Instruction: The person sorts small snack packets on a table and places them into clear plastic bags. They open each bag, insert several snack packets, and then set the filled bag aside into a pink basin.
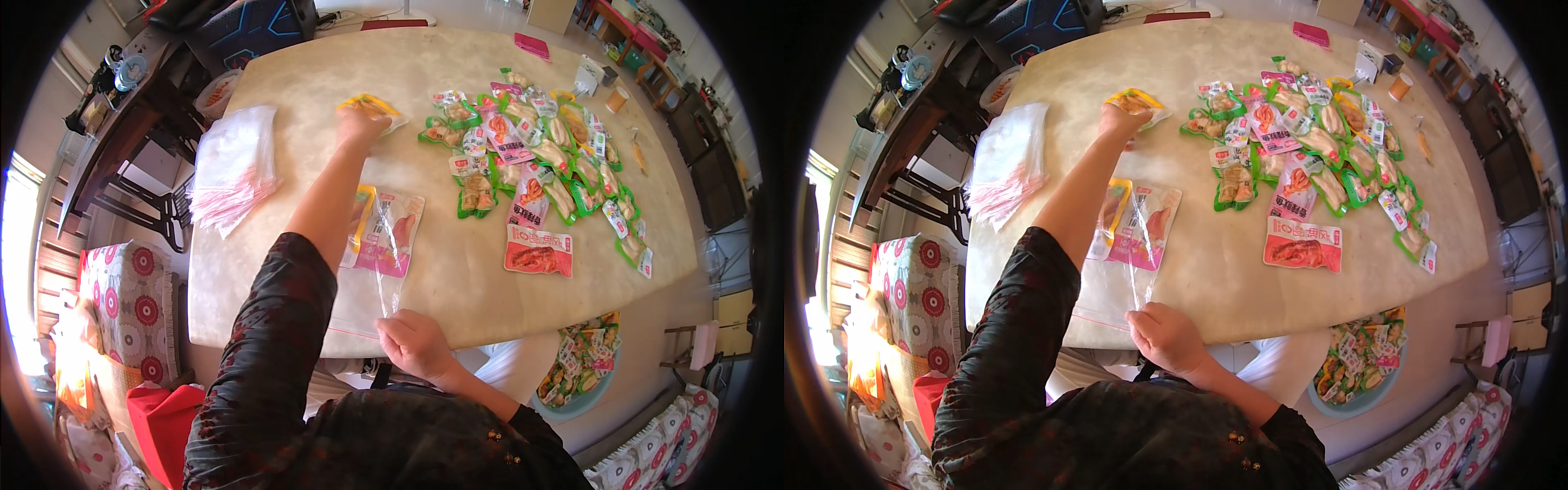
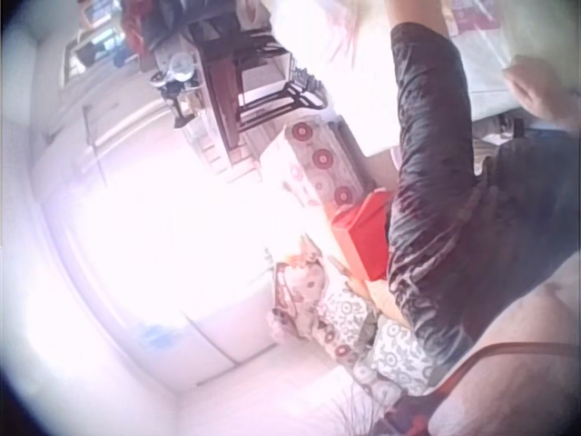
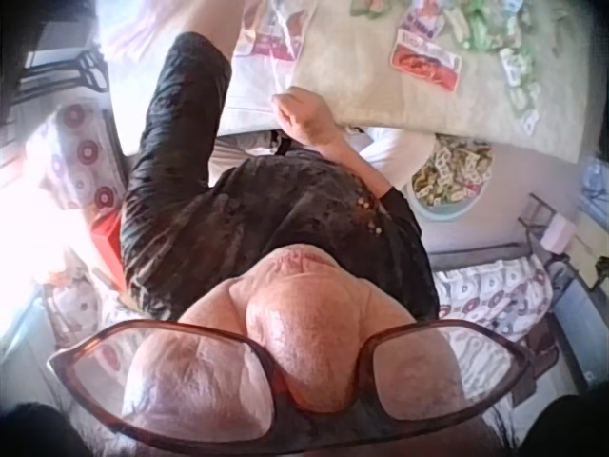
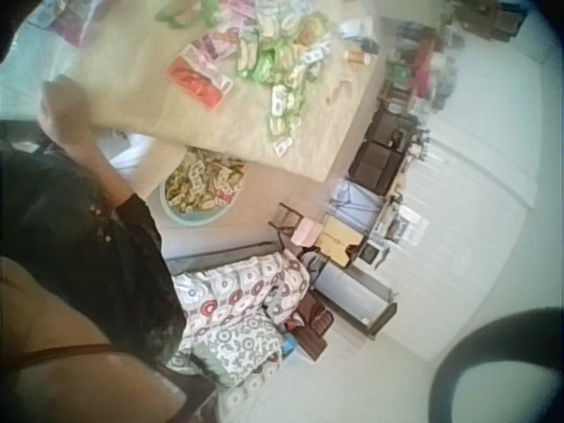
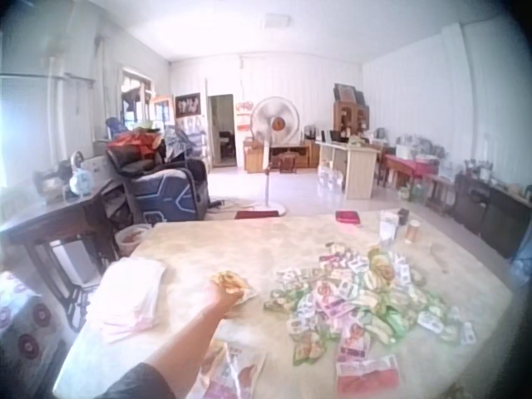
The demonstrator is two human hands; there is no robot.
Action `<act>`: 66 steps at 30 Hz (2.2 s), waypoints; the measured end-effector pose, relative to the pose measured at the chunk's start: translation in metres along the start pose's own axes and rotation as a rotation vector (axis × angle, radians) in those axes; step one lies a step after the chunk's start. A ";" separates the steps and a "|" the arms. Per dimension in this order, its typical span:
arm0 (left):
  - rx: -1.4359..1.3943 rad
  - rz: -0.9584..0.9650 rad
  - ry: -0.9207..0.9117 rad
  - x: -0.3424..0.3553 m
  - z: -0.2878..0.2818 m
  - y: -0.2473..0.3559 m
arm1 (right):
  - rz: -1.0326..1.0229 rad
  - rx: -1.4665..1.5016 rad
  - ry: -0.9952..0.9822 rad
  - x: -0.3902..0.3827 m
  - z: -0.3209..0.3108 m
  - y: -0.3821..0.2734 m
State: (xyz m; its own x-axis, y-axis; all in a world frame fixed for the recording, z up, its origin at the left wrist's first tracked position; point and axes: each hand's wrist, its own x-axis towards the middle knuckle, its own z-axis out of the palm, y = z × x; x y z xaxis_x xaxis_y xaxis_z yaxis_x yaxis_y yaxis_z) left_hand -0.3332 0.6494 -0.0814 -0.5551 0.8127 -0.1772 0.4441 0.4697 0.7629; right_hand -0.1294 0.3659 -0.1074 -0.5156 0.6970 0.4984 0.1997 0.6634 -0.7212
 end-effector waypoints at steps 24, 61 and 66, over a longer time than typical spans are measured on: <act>-0.497 -0.355 -0.229 0.017 0.018 -0.011 | -0.015 -0.079 -0.002 -0.002 0.006 0.003; -1.340 -0.287 -0.328 -0.366 -0.219 -0.260 | 0.041 -0.059 0.145 0.007 0.005 -0.018; -1.281 -0.305 -0.597 -0.370 -0.197 -0.228 | 0.002 -0.131 0.165 0.009 0.000 -0.032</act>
State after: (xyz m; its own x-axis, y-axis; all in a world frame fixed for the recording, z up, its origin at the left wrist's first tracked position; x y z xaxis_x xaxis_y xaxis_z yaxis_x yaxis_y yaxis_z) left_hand -0.3681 0.1738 -0.0671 0.0018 0.9096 -0.4155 -0.7367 0.2822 0.6145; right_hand -0.1407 0.3507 -0.0800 -0.3734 0.7267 0.5767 0.3131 0.6839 -0.6590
